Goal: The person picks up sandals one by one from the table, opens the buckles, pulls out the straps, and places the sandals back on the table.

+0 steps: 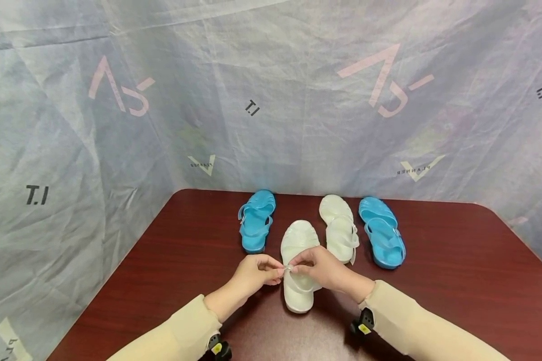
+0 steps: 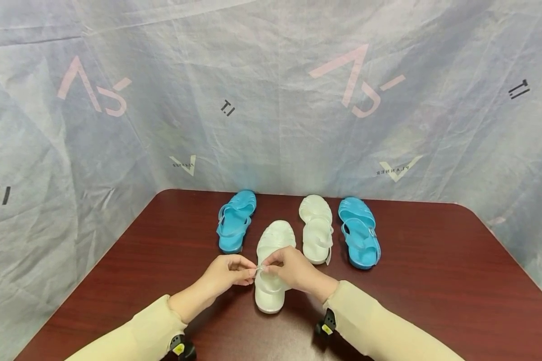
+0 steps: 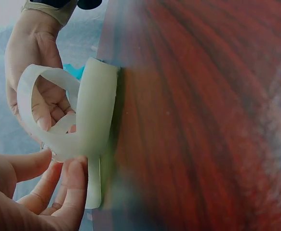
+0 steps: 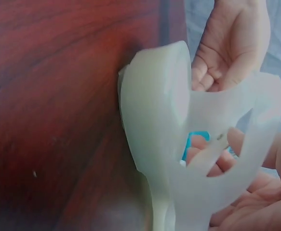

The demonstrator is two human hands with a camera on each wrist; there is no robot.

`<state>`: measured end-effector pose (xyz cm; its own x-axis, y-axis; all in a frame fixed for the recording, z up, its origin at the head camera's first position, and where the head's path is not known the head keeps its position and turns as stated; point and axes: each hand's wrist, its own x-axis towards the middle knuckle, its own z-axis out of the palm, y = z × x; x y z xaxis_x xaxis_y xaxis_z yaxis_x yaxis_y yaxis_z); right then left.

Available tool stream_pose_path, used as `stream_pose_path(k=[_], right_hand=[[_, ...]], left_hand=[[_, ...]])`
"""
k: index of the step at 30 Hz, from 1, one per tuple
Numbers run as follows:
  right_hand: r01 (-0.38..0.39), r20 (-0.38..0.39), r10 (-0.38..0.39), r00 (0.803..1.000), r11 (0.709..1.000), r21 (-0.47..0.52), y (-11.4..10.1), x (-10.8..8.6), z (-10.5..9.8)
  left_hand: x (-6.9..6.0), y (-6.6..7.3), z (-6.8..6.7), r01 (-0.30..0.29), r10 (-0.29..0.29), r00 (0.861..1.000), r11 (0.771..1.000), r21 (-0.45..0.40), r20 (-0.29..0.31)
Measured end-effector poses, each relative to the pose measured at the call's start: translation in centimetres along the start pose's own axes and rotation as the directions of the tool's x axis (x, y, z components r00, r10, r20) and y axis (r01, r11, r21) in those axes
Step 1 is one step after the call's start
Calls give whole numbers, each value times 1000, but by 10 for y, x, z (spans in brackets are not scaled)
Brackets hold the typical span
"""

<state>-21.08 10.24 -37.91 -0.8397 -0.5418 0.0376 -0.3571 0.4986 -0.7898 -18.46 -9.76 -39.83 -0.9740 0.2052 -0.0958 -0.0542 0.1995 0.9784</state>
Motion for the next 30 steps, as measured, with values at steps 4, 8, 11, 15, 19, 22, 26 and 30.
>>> stream_pose_path(k=[4, 8, 11, 15, 19, 22, 26, 30], right_hand=[[-23, -19, 24, 1000, 998, 57, 1, 0, 4], [-26, -34, 29, 999, 996, 87, 2, -1, 7], [-27, -44, 31, 999, 995, 93, 2, -2, 8], [-36, -53, 41, 998, 995, 96, 3, -3, 9], [-46, -54, 54, 997, 990, 136, 6, -3, 9], [-50, -58, 60, 996, 985, 162, 7, -3, 8], [-57, -67, 69, 995, 983, 175, 8, -2, 8], [-68, -75, 85, 993, 977, 204, 8, -3, 10]], left_hand=[[2, -2, 1, -9, 10, 999, 1000, 14, -32], [4, -5, 3, -36, 38, 997, 998, 44, -61], [5, -6, 5, -65, 71, 994, 995, 75, -82], [6, -5, 6, -94, 108, 989, 986, 141, -100], [7, -3, 5, -112, 132, 987, 974, 196, -92], [8, 0, 3, -120, 135, 988, 974, 194, -71], [10, 2, 2, -107, 117, 992, 980, 170, -50], [10, 1, 1, -80, 88, 995, 986, 150, -49]])
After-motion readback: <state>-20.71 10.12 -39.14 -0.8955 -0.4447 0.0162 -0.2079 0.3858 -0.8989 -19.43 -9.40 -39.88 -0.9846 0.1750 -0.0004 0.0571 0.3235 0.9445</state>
